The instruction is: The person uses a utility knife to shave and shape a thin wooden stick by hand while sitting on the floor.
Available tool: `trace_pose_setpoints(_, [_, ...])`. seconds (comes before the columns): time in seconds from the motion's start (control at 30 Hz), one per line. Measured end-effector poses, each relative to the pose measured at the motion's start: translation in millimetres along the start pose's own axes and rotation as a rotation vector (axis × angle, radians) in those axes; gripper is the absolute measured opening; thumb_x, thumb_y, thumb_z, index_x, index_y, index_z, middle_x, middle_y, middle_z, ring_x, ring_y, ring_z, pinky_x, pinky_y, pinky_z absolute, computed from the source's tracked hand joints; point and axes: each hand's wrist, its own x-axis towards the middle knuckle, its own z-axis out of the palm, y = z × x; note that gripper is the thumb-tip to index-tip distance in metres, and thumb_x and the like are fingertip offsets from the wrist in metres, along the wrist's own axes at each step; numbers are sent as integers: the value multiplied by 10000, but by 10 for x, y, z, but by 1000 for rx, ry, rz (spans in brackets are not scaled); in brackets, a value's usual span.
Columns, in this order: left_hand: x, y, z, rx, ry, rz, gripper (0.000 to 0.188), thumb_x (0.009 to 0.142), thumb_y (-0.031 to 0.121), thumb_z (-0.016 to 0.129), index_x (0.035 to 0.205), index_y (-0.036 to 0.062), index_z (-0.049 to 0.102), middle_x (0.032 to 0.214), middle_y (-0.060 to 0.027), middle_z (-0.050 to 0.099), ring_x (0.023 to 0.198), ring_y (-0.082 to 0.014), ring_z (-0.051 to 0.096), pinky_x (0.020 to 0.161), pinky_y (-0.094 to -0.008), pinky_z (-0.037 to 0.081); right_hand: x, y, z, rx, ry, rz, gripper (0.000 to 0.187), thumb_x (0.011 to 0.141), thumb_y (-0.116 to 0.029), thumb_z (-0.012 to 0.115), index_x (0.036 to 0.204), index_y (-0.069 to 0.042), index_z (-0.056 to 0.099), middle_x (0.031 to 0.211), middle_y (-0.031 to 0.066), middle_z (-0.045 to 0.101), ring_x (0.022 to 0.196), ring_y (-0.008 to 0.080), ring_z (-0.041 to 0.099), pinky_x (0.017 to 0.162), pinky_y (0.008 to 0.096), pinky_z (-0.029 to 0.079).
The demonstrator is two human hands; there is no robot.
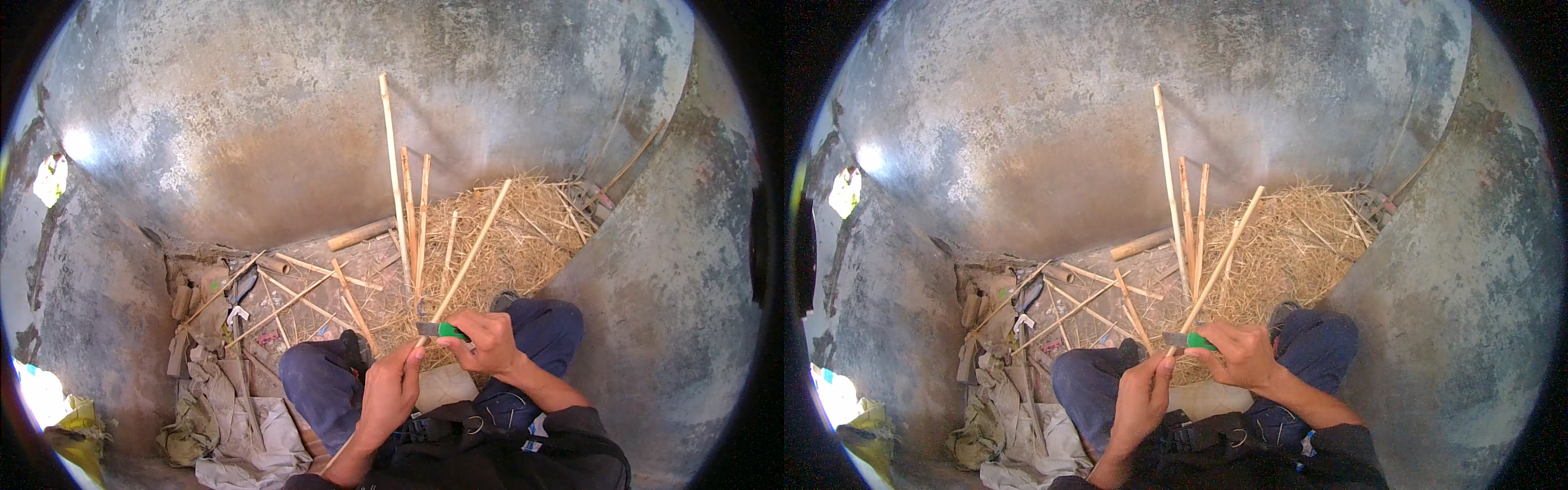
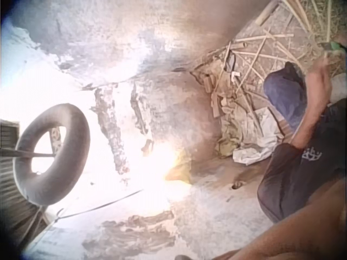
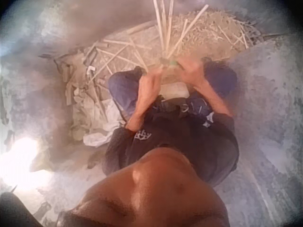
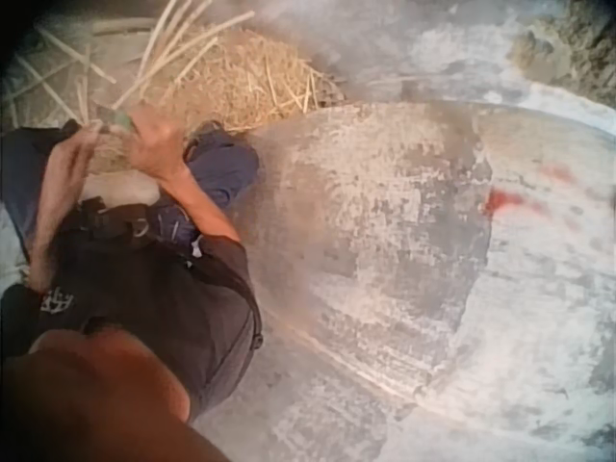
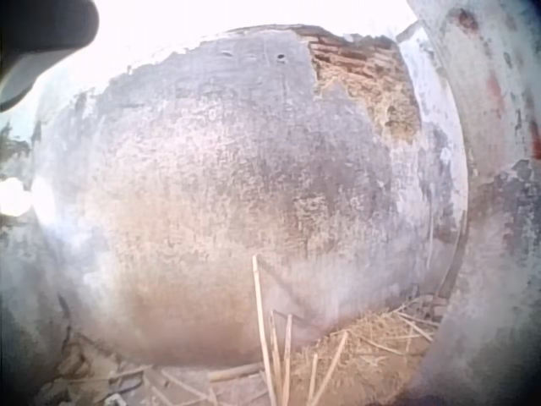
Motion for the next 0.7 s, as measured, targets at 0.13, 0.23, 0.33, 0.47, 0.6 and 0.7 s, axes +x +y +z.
trace_pose_setpoints(0.13, [3, 2, 30, 28, 32, 48, 251, 1100, 168, 611, 1233, -18, 713, 867, -278, 690, 758, -464, 695, 671, -474, 529, 26, -43, -11, -38, -16, 13, 298, 954, -347, 805, 1030, -67, 736, 843, 88, 720, 660, 287, 729, 561, 394, 548])
trace_pose_setpoints(0.23, [-14, -16, 60, 31, 68, 63, 248, 1097, 167, 616, 1230, -18, 715, 858, -277, 686, 749, -464, 691, 649, -472, 523, 42, -22, -10, -76, -21, -10, 301, 952, -353, 805, 1026, -69, 735, 834, 81, 717, 657, 283, 729, 557, 391, 548])
trace_pose_setpoints(0.33, [-25, -57, 84, 7, 114, 110, 240, 1096, 167, 618, 1211, -20, 715, 841, -271, 676, 728, -458, 683, 633, -478, 509, 85, -13, -41, -105, -32, -36, 296, 956, -354, 800, 978, -66, 735, 804, 82, 713, 629, 280, 716, 539, 381, 532])
trace_pose_setpoints(0.47, [-59, -36, 44, 16, 90, 55, 227, 1097, 168, 617, 1183, -16, 717, 821, -264, 662, 694, -451, 666, 614, -472, 497, 171, 63, -35, -102, 63, -81, 302, 966, -350, 792, 904, -60, 736, 743, 95, 704, 569, 280, 684, 509, 370, 500])
trace_pose_setpoints(0.6, [-240, -131, -24, 55, 17, -71, 206, 1094, 167, 621, 1147, -3, 724, 783, -263, 631, 669, -446, 645, 601, -461, 487, 266, 470, -184, -242, 191, 82, 299, 1004, -349, 752, 966, -52, 755, 727, 110, 699, 567, 249, 671, 525, 384, 499])
trace_pose_setpoints(0.7, [-495, -170, -83, 33, -68, -209, 198, 1087, 173, 633, 1115, 4, 731, 764, -265, 613, 657, -446, 634, 597, -451, 481, 518, 1100, -717, -284, 372, 445, 325, 1054, -358, 687, 1042, -41, 758, 666, 109, 629, 546, 211, 594, 537, 399, 450])
